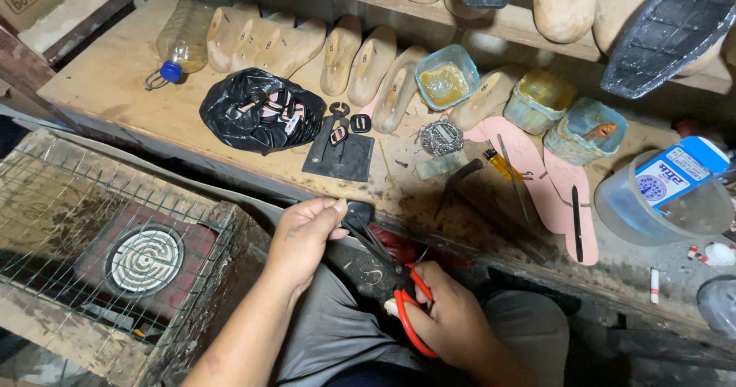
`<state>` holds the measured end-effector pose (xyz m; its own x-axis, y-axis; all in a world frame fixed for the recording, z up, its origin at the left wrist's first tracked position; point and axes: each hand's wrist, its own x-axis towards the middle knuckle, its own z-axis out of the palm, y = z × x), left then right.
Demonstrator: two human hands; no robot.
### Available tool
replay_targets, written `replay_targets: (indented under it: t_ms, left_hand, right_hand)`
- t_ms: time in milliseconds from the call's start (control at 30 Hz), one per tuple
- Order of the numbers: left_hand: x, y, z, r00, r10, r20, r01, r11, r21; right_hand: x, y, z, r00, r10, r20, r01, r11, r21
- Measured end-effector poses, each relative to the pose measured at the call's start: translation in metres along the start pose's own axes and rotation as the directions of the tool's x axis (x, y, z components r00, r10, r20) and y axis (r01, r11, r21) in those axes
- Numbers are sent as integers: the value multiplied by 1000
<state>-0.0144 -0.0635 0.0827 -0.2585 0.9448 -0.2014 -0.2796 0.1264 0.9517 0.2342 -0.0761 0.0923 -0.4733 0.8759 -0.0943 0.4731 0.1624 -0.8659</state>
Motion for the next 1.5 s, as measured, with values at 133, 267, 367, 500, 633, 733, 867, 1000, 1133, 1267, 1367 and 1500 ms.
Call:
replay_targets:
  t_ms: [133,267,367,500,633,733,867,1000,1133,1267,1367,1500]
  left_hand:
    - [-2,-5,0,998,62,5,-62,996,62]
    - [-2,-11,1,999,50,-7,-50,999,-10]
    - [0,-14,0,1000,11,-5,-12,994,-110]
    - [0,-16,-1,999,-24,-21,21,990,-143]
    - [-1,-14,0,1000,-27,-13,25,992,-122]
    - [-2,-13,1,1000,-25,-16,23,994,-107]
    - [-4,-13,1,1000,-6,-5,5,996,-86]
    - [-4,-14,1,1000,-3,-13,2,996,-86]
    - [-3,-14,0,1000,-15,-16,14,995,-101]
    - [-4,-15,-1,1000,-17,-17,15,995,-104]
    - [-5,-17,-1,1000,-13,-26,10,994,-107]
    - [3,-9,-6,985,75,-155,-84,995,-47]
  right_hand:
    - [1,-4,-1,994,99,43,-99,995,-7]
    - [2,-9,-3,982,163,92,-170,983,68]
    - [1,-10,-3,986,148,73,-152,987,56]
    - [1,-8,-1,975,209,77,-211,978,8]
    - [0,-3,-1,985,155,75,-161,984,71]
    - [-1,-1,-1,991,117,63,-122,990,76]
    - [-3,0,-1,993,110,49,-114,990,78]
    - [-3,-1,-4,994,99,38,-99,995,2]
    - [-3,-4,-6,998,53,16,-52,998,-25]
    - [-2,-6,-6,986,158,54,-155,986,-54]
    - [-3,-6,-6,986,156,65,-153,987,-42]
    - [-2,-6,-11,996,-89,30,93,959,-266]
